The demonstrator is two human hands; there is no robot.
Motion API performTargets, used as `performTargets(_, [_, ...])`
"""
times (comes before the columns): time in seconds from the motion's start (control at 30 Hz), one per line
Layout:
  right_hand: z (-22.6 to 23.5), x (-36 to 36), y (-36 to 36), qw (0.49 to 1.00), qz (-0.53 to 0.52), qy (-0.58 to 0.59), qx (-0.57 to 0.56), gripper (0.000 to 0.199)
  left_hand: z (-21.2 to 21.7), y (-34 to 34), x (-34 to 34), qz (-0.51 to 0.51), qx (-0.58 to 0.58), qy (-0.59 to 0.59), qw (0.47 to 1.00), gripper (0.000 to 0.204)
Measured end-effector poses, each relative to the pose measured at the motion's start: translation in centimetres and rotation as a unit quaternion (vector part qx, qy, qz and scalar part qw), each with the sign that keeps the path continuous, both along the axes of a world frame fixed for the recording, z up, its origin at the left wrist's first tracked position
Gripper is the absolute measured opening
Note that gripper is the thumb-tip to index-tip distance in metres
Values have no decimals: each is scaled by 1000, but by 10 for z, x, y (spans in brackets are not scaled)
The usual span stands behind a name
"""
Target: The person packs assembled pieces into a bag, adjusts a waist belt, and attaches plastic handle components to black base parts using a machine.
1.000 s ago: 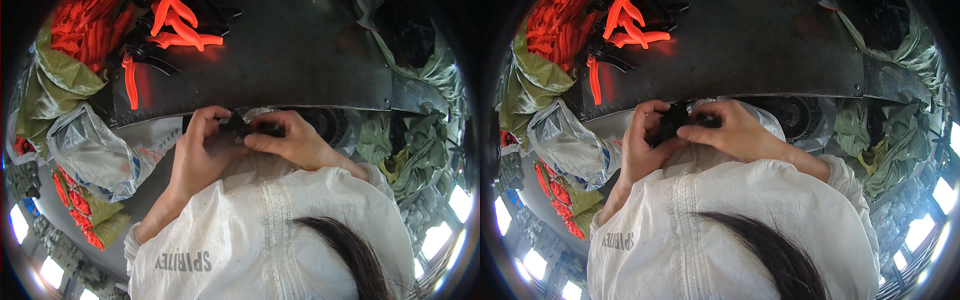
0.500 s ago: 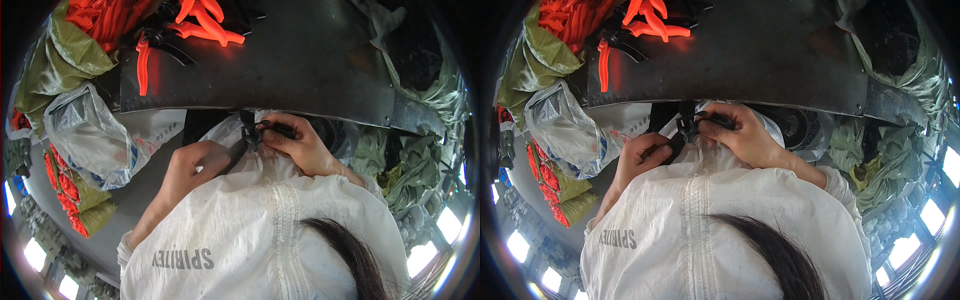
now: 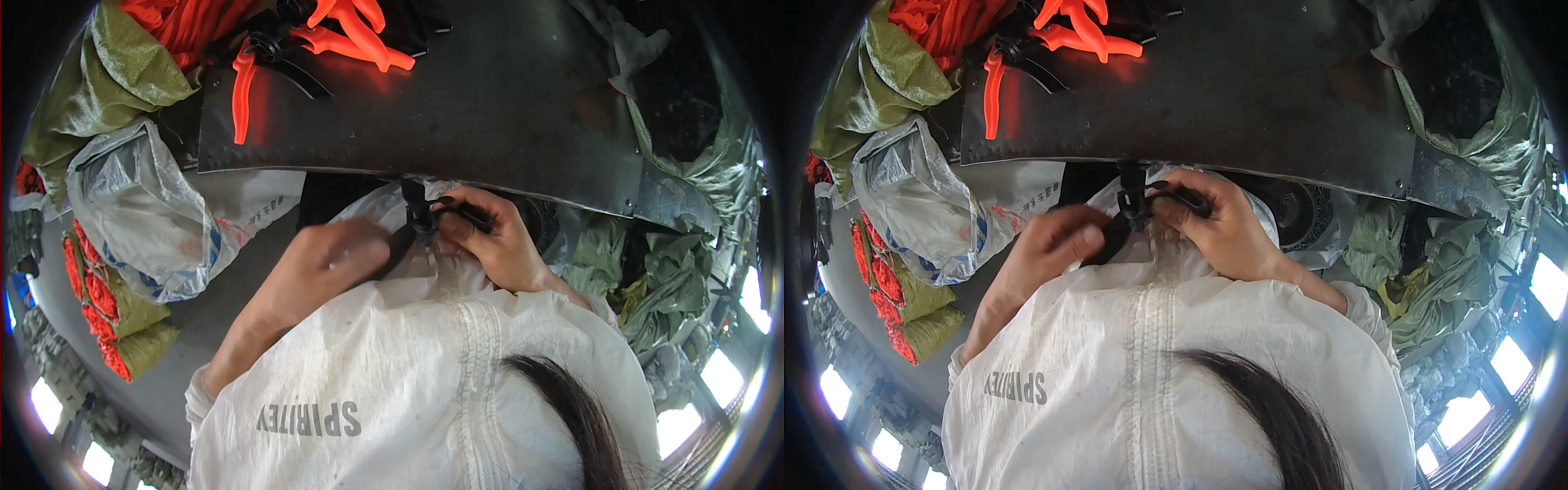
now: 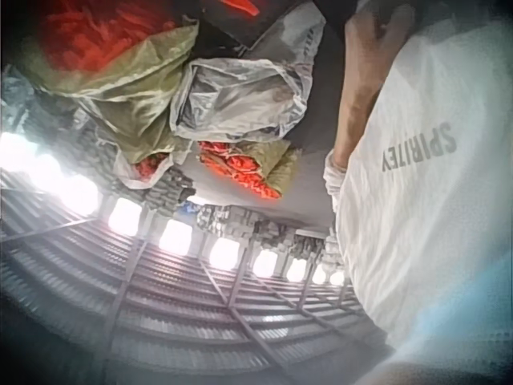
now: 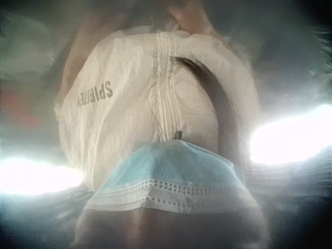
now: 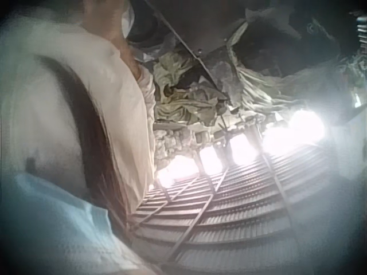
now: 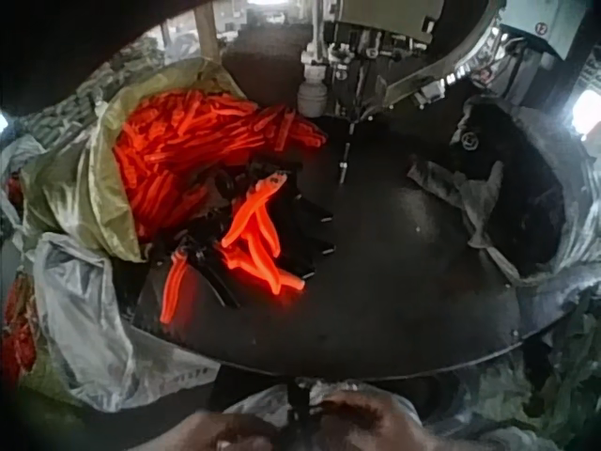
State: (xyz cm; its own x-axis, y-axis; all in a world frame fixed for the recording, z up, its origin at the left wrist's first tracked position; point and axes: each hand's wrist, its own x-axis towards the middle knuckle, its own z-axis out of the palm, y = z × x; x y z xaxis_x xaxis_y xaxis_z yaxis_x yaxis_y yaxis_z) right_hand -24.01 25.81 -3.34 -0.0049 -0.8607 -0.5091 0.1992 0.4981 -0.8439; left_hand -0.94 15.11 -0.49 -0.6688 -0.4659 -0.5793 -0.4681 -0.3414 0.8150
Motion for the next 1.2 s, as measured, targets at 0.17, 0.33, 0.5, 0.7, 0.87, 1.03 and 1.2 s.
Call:
performTargets(0.17, [0,1,-7,999,34,-15,19,24,-4,17,10,73,-5,-44,996,17])
performTargets(0.33, [18,9,-16,969,47,201,-132,47,-7,20,10,92,-12,-53,994,16])
performTargets(0.5, [6,7,-14,951,100,236,-171,41,-3,17,5,38,-82,-47,995,15])
performTargets(0.7, [-2,11,-13,932,131,270,-202,27,-7,19,6,16,-93,-48,994,17])
performTargets(0.87, [4,12,-15,944,138,234,-186,24,-7,24,-12,67,-264,33,962,35])
performTargets(1.03, [6,9,-15,968,127,159,-145,20,-18,25,-16,26,-412,34,910,44])
performTargets(1.2, [1,6,-13,991,86,73,-68,15,-24,29,-17,-26,-504,-7,863,49])
